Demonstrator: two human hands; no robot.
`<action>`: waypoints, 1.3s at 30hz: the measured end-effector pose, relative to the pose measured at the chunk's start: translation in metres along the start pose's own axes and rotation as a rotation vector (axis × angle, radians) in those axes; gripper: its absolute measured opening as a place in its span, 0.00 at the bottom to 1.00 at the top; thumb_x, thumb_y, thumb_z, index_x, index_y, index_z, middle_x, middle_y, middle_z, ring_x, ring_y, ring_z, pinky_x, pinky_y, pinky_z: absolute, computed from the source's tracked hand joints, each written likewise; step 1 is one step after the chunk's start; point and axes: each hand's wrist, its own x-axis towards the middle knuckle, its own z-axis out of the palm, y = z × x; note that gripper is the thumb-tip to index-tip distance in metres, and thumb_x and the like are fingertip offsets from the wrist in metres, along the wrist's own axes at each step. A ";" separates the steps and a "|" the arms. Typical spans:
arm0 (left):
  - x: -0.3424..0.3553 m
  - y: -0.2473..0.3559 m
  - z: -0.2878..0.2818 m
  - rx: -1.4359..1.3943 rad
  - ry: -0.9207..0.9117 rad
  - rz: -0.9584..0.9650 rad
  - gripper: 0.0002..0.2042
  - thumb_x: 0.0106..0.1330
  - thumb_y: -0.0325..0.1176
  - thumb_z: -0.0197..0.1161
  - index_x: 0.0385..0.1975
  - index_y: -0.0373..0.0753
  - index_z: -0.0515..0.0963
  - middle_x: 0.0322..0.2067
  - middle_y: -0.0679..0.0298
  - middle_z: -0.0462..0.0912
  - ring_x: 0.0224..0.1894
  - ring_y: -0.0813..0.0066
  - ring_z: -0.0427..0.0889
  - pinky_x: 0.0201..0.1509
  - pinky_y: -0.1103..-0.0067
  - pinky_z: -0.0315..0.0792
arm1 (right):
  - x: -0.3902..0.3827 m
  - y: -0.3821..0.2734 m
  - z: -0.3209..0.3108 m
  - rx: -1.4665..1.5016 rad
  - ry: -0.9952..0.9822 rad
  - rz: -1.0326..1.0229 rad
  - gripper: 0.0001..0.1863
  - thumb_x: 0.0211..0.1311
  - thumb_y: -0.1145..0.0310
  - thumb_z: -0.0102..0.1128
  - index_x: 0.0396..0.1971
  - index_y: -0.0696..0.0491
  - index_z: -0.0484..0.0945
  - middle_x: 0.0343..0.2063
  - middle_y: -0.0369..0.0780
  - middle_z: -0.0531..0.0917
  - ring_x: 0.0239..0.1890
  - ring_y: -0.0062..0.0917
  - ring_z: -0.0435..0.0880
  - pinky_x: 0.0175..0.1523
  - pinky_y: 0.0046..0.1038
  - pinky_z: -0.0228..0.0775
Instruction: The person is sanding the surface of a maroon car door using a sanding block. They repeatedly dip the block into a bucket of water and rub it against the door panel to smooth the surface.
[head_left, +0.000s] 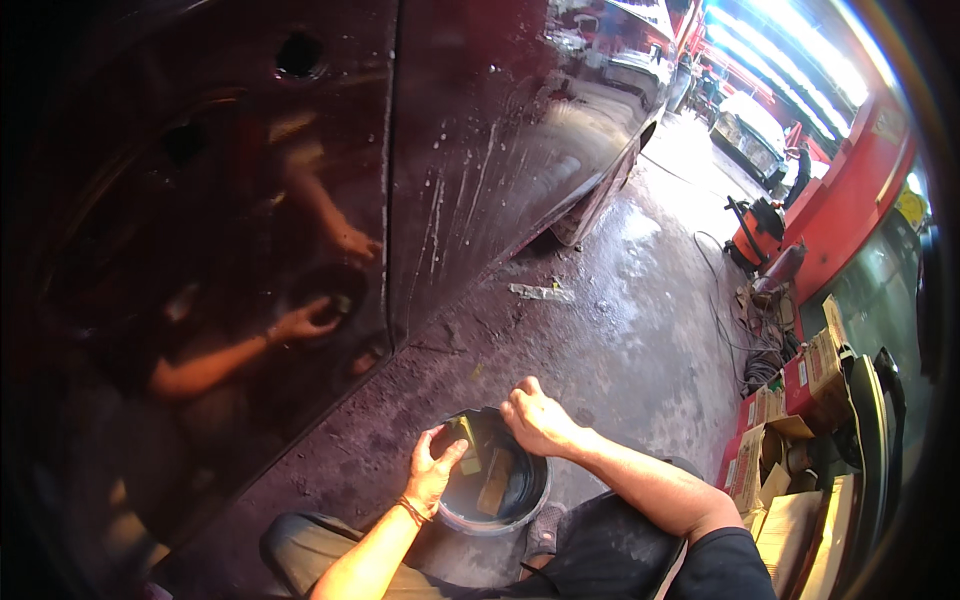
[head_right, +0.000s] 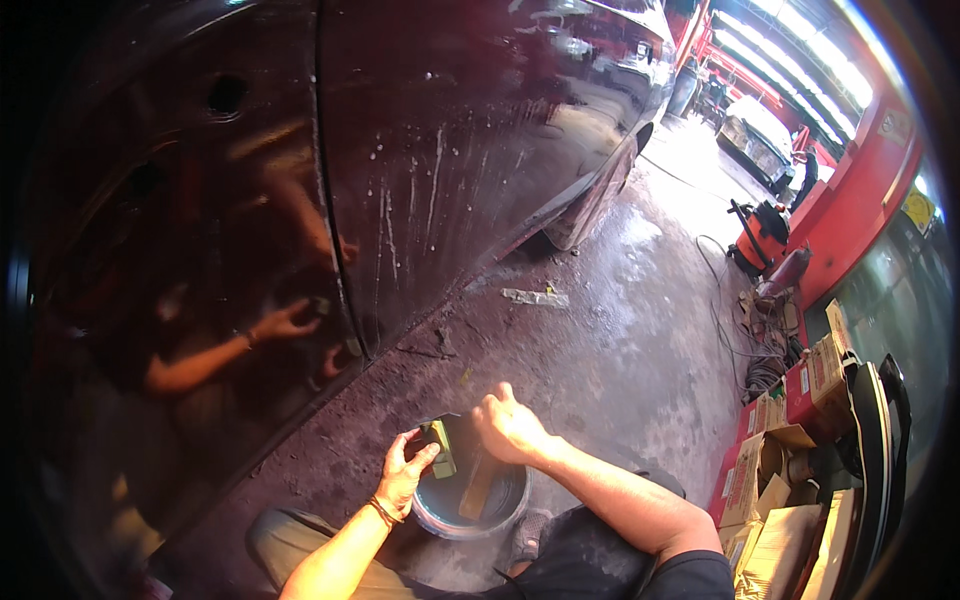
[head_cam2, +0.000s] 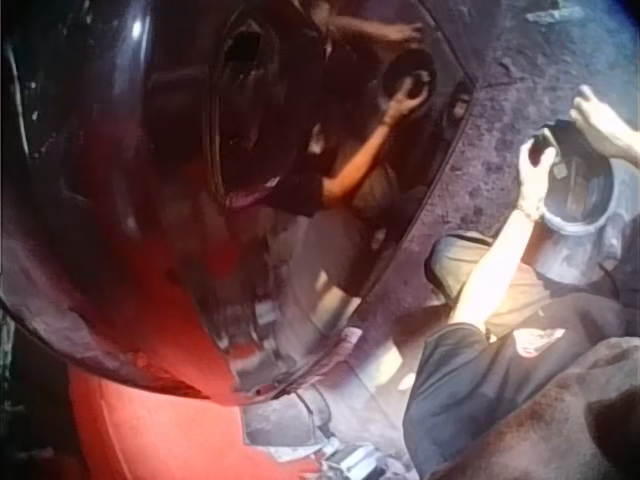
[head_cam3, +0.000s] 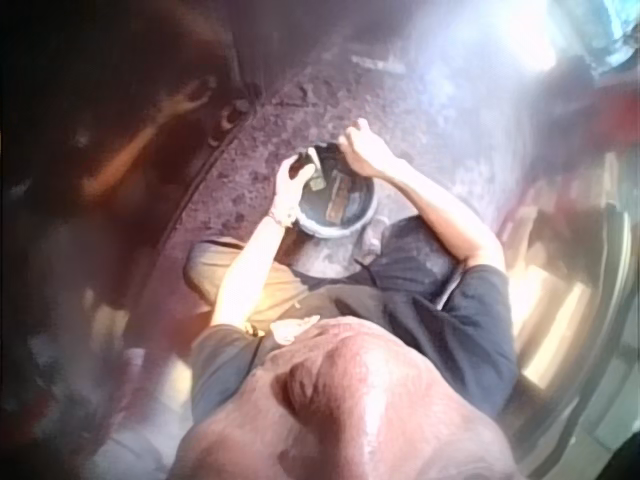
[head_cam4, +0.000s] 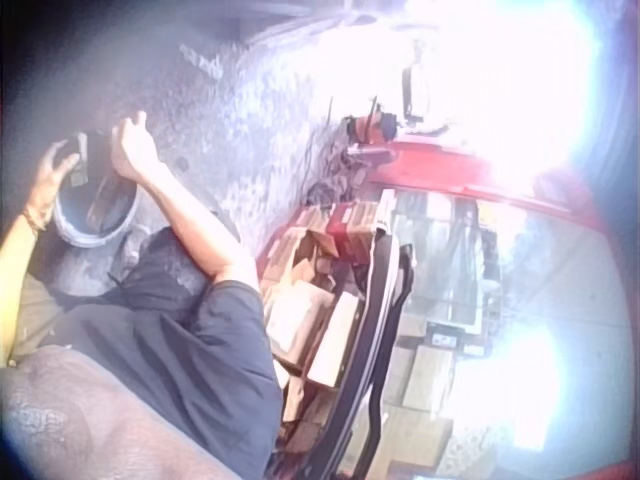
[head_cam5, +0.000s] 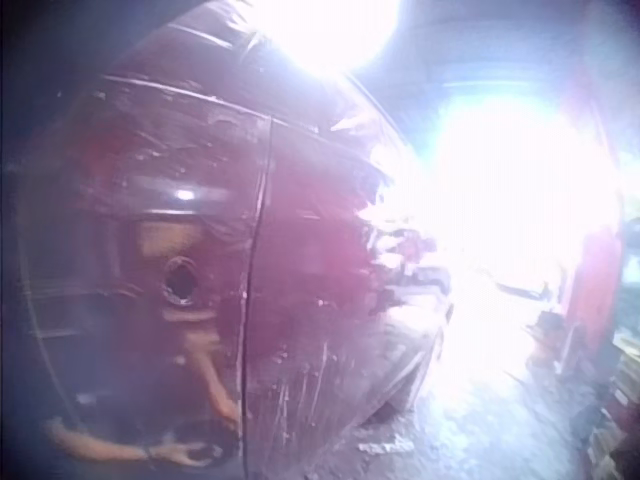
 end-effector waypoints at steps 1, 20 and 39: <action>0.004 -0.006 -0.002 0.003 0.008 0.021 0.29 0.73 0.35 0.79 0.69 0.37 0.73 0.61 0.61 0.83 0.59 0.73 0.84 0.63 0.73 0.83 | 0.002 -0.010 0.001 0.042 -0.122 0.028 0.28 0.82 0.51 0.57 0.57 0.66 0.70 0.54 0.62 0.74 0.51 0.59 0.83 0.57 0.52 0.82; 0.029 -0.009 -0.049 1.101 -0.270 0.586 0.22 0.70 0.37 0.68 0.63 0.41 0.82 0.57 0.54 0.88 0.63 0.49 0.84 0.71 0.57 0.75 | -0.041 -0.020 0.158 -0.004 -0.301 0.411 0.30 0.59 0.51 0.81 0.57 0.46 0.80 0.47 0.53 0.91 0.53 0.50 0.92 0.57 0.50 0.83; -0.143 0.409 0.061 1.504 0.060 1.693 0.17 0.66 0.23 0.70 0.55 0.38 0.87 0.56 0.55 0.88 0.66 0.50 0.84 0.72 0.59 0.76 | 0.107 -0.213 -0.219 0.488 1.205 -0.380 0.26 0.61 0.70 0.79 0.59 0.51 0.80 0.59 0.46 0.84 0.64 0.43 0.81 0.70 0.43 0.73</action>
